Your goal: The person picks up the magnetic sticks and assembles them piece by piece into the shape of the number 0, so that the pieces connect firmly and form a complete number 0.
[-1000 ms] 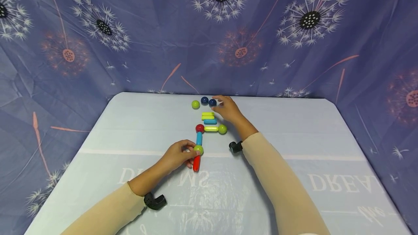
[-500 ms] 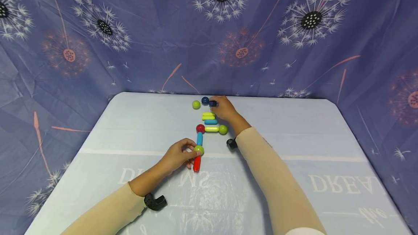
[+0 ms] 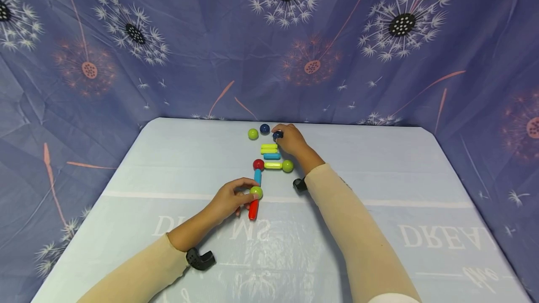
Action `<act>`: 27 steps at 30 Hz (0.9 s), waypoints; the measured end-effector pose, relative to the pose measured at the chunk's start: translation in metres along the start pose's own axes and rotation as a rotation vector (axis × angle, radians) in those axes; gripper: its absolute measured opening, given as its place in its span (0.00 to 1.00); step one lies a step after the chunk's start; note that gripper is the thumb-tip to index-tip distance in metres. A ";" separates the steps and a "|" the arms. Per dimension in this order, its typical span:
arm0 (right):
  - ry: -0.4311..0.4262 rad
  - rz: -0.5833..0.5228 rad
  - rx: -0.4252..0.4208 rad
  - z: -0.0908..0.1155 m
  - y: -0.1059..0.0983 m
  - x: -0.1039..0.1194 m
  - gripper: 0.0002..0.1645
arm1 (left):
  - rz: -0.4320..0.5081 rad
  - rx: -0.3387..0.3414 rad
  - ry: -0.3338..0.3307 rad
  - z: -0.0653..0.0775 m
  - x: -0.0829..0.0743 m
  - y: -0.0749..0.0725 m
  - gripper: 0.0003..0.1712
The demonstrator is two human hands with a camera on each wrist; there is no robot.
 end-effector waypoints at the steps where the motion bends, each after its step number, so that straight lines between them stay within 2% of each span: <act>1: -0.002 -0.006 -0.001 0.001 0.000 -0.001 0.21 | 0.002 0.004 0.003 0.000 0.000 0.000 0.18; 7: -0.029 -0.061 -0.004 0.014 -0.004 0.001 0.21 | 0.010 0.017 0.013 0.000 0.001 0.000 0.19; 15: -0.081 -0.068 0.004 0.051 -0.012 0.011 0.21 | 0.017 0.018 0.011 -0.002 0.003 -0.001 0.19; 27: -0.166 -0.102 0.062 0.113 0.002 0.020 0.27 | 0.026 0.014 -0.020 -0.001 0.002 0.000 0.19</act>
Point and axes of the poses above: each hand's wrist, its own z-axis away from the middle knuckle, its own y-axis out of the palm, x = y × z, the point moved 4 cm from there along -z, towards the middle knuckle, and after that the axes turned 15 degrees about x, right-handed, at the moved point
